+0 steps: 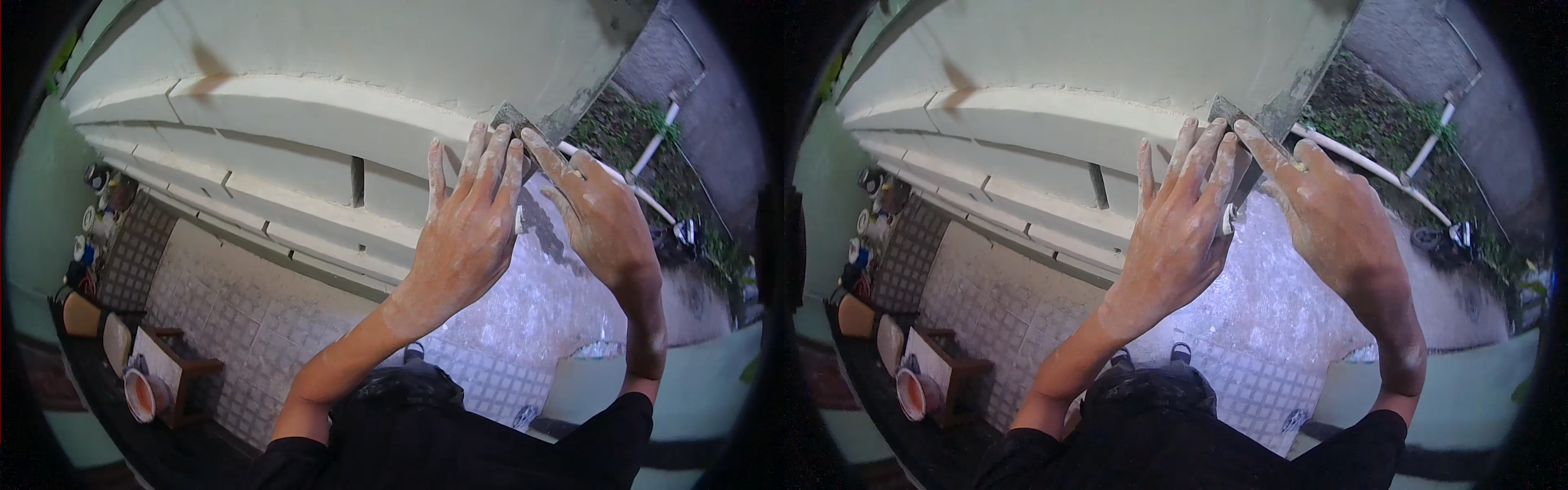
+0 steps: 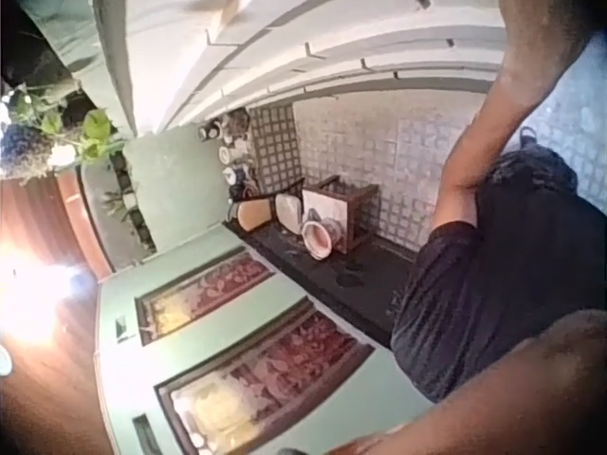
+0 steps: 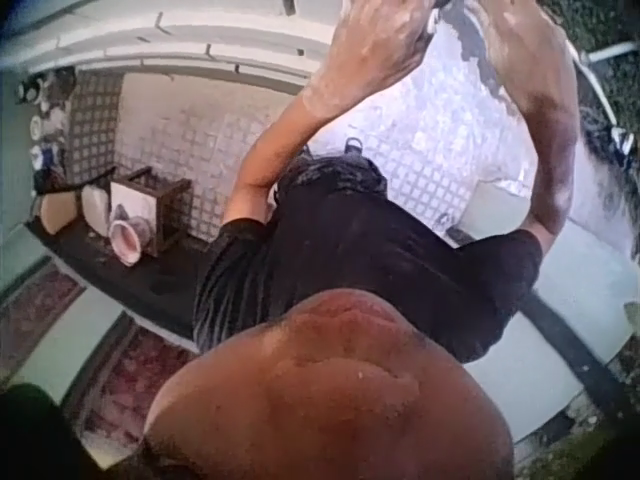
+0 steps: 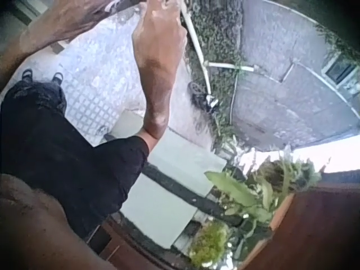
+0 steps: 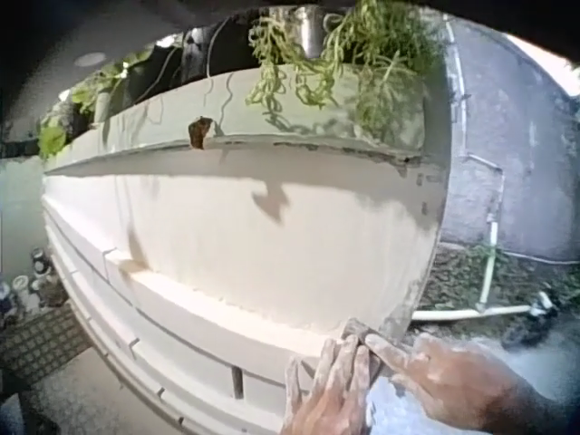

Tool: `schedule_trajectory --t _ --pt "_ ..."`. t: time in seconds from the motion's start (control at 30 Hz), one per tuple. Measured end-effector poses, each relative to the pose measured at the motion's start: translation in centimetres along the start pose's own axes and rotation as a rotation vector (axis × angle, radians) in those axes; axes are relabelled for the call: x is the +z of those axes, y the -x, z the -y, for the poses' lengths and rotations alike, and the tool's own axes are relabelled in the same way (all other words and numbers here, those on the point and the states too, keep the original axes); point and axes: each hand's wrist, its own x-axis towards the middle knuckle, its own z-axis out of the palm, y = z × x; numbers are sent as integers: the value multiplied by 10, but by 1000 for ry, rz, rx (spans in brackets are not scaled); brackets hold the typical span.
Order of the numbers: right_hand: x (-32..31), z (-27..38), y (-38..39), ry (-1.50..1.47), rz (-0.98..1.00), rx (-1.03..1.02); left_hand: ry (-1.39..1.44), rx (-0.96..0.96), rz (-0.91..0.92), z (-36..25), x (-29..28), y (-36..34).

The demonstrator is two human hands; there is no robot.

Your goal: Patching and smoothing gaps in a decorative concrete wall using a filler material and a scraper tool.

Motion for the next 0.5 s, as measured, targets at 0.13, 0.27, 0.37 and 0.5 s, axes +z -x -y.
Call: schedule_trajectory --t 0.13,0.27,0.37,0.5 --pt "5 -11 0 -48 0 -109 -12 -109 -50 -14 12 0" --pt "-1 -22 -7 16 48 -210 -120 -185 -53 -26 20 -4" --pt "2 -22 -9 83 36 -227 -155 -225 -73 -32 25 -5" --pt "-4 -14 -13 135 85 -205 -169 -225 -76 -30 21 -7"
